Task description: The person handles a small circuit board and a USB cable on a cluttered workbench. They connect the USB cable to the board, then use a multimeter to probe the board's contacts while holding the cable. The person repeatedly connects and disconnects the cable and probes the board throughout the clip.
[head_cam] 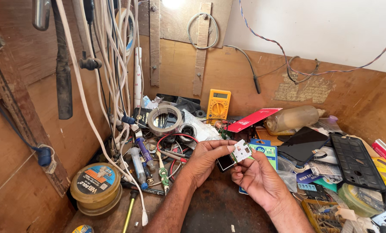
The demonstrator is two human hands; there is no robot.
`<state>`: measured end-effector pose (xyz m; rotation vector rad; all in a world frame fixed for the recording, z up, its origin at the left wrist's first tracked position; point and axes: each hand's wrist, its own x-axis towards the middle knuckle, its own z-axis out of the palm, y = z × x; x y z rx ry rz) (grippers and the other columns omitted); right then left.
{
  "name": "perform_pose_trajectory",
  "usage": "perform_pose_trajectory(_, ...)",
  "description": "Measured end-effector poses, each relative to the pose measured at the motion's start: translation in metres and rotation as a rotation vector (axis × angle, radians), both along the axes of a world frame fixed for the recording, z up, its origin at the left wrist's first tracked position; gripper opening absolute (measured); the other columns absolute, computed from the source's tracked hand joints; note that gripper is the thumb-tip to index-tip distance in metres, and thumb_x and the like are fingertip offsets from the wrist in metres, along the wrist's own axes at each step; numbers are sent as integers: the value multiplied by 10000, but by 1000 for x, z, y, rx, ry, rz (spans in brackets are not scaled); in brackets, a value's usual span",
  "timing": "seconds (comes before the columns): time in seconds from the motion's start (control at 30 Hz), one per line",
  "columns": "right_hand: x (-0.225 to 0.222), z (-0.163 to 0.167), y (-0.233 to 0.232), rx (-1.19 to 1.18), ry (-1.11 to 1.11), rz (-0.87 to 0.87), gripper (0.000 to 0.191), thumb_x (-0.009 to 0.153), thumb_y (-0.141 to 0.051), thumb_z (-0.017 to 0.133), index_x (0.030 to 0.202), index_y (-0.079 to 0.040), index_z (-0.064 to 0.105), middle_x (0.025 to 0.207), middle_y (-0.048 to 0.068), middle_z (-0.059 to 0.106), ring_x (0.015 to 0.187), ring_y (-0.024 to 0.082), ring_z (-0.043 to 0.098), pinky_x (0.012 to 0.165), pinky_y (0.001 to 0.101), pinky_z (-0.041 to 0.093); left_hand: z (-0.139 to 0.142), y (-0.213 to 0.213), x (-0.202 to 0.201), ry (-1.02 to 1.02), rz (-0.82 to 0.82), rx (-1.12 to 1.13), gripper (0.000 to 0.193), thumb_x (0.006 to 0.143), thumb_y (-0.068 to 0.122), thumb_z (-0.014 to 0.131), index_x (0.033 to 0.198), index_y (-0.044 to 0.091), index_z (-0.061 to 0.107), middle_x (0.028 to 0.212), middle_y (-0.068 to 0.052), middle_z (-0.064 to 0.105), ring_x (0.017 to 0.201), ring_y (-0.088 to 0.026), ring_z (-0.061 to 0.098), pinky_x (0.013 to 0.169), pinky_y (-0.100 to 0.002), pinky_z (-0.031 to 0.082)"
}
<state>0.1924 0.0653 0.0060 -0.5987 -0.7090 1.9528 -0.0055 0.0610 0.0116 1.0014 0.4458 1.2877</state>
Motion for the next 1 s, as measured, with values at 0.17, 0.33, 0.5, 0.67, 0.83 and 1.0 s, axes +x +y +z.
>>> perform_pose_trajectory(0.17,1,-2,1,-1,5,13,511,835,-359,767,1147,12,607,909,88,619,788,194,506,698,344,491,-2,2,0,4,8,21,289,894,107,748,1150,-28,754,1039,-88,776,978,-124,701,954,-281,521)
perform_pose_trajectory(0.33,1,-3,2,-2,20,19,516,835,-362,774,1148,13,606,912,88,612,790,190,499,703,339,488,-4,3,0,0,4,16,296,891,109,748,1155,-26,755,1045,-89,776,982,-128,702,953,-285,519)
perform_pose_trajectory(0.5,1,-3,2,-5,16,15,505,837,-359,771,1140,10,607,912,90,614,793,191,502,703,340,488,-4,4,0,10,11,19,299,890,108,752,1155,-30,757,1035,-89,778,978,-128,699,950,-284,519)
perform_pose_trajectory(0.67,1,-3,1,12,3,23,500,840,-361,763,1148,6,618,910,90,620,786,192,501,693,340,491,-4,4,0,24,15,11,299,887,122,759,1148,-24,756,1019,-82,776,968,-126,696,949,-282,518)
perform_pose_trajectory(0.83,1,-2,1,-8,3,9,489,844,-366,762,1126,4,610,905,95,612,797,196,507,695,343,493,-3,4,0,29,12,20,301,887,129,758,1147,-21,761,1022,-79,778,973,-118,696,953,-277,515)
perform_pose_trajectory(1.0,1,-3,2,-9,9,11,489,843,-365,762,1127,3,610,901,90,605,794,194,504,694,341,493,-2,4,0,30,18,3,301,880,127,766,1144,-18,762,1023,-80,778,972,-122,696,952,-279,517)
